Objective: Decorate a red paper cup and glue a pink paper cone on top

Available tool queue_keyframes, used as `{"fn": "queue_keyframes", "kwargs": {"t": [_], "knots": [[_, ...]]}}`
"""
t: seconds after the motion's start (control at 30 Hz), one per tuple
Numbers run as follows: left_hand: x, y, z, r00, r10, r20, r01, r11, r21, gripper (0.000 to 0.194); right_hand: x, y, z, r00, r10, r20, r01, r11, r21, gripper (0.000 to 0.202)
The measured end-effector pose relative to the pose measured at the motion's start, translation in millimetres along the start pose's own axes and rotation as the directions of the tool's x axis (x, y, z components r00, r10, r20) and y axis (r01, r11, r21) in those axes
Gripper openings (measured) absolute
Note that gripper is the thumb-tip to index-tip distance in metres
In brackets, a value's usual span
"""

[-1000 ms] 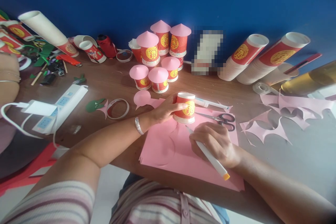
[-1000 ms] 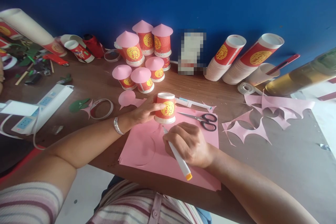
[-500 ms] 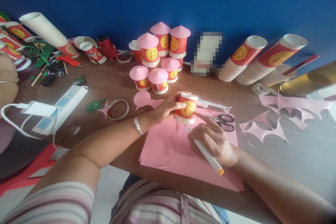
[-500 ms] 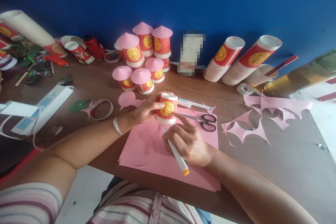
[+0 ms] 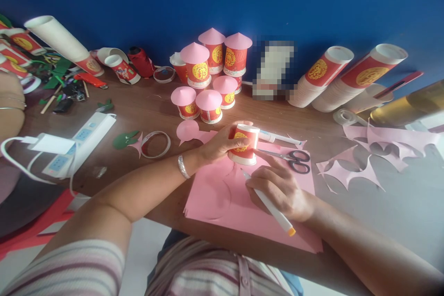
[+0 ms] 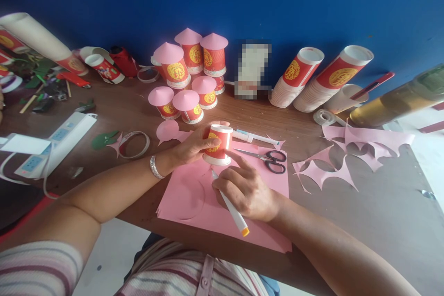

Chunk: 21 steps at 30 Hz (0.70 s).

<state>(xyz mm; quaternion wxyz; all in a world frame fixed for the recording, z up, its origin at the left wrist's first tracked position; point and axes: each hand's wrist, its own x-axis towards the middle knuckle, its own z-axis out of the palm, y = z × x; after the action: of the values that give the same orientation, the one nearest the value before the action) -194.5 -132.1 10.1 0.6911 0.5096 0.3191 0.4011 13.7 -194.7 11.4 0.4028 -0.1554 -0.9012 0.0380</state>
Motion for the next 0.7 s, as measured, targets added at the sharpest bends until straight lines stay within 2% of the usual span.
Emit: {"fn": "queue_keyframes", "kwargs": {"t": [0.17,0.4,0.7], "knots": [[-1.0,4.7,2.2,0.994,-0.001,0.107,0.008,0.998,-0.063,0.035,-2.9,2.2,1.4,0.999,0.026,-0.046,-0.028,0.998,-0.051,0.019],[-1.7,0.3,0.7,0.995,0.010,0.104,-0.004,0.998,-0.056,0.035,-3.6,7.2,1.5,0.990,0.073,-0.124,-0.092,0.984,-0.153,0.024],[-3.7,9.0,6.4,0.997,-0.029,0.077,0.031,0.999,-0.024,0.035,-1.9,6.1,-0.8,0.992,0.082,-0.098,-0.100,0.975,-0.198,0.023]]}}
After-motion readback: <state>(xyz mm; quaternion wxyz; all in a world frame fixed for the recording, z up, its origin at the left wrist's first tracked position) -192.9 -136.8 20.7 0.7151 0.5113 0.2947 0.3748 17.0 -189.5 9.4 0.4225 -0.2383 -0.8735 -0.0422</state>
